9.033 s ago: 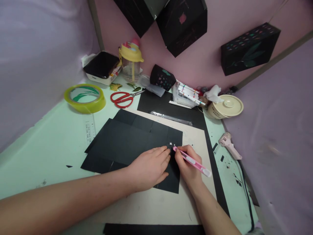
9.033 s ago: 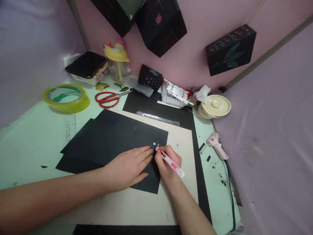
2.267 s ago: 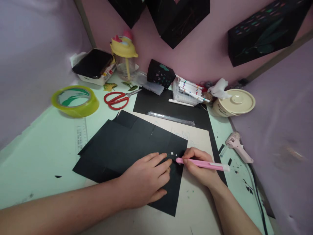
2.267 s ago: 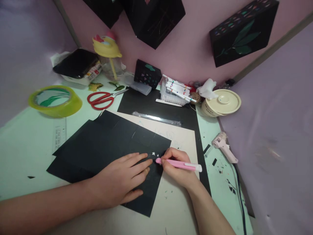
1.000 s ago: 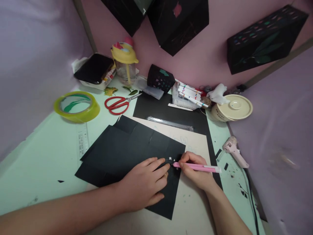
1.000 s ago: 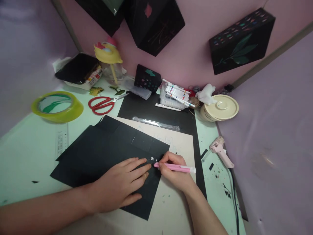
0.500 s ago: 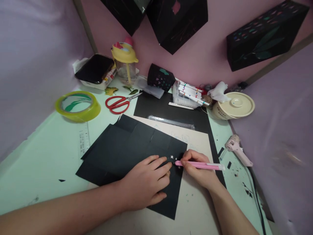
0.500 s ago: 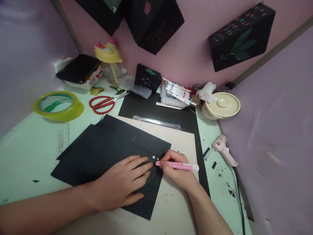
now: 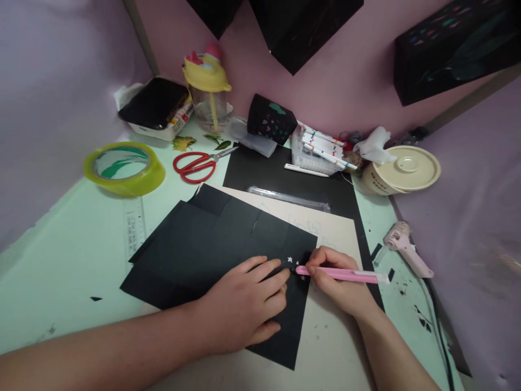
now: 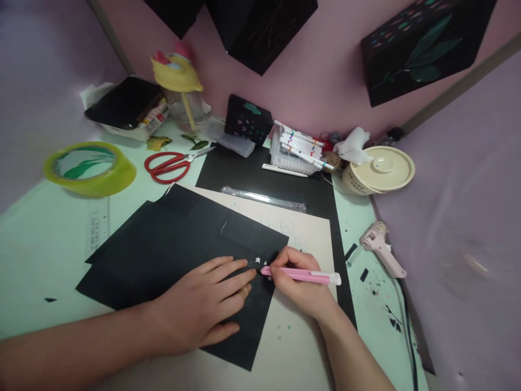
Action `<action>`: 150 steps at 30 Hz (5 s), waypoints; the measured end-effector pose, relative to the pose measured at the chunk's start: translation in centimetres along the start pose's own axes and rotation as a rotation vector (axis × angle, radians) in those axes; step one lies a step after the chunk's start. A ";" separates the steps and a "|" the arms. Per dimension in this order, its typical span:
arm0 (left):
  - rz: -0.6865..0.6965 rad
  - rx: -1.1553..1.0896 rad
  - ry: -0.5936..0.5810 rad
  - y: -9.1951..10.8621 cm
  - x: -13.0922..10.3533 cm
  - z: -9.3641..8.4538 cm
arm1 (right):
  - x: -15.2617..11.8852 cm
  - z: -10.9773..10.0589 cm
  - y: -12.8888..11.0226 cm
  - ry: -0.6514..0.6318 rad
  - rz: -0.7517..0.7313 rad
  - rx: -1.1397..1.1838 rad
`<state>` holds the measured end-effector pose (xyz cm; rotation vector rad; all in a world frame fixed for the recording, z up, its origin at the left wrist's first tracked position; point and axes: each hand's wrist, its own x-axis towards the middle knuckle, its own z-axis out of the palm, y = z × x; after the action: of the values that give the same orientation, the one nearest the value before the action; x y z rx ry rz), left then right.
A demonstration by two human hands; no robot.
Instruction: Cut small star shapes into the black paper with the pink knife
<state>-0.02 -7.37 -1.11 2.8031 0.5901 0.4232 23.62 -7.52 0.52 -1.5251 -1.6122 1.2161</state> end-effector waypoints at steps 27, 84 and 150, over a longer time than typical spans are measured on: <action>-0.019 -0.029 0.005 0.0 0.1 -0.1 | 0.3 -0.1 -0.3 0.005 0.048 0.002; -0.130 -0.173 0.043 -0.4 0.1 -0.5 | -0.2 0.8 -0.9 0.009 -0.202 -0.080; -0.455 0.180 -0.112 2.4 7.6 -2.1 | -0.8 0.1 -3.6 0.426 -0.060 0.250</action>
<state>6.76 -5.90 3.22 2.7089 1.2529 0.1241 22.15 -7.99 3.82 -1.4441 -1.1733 0.9396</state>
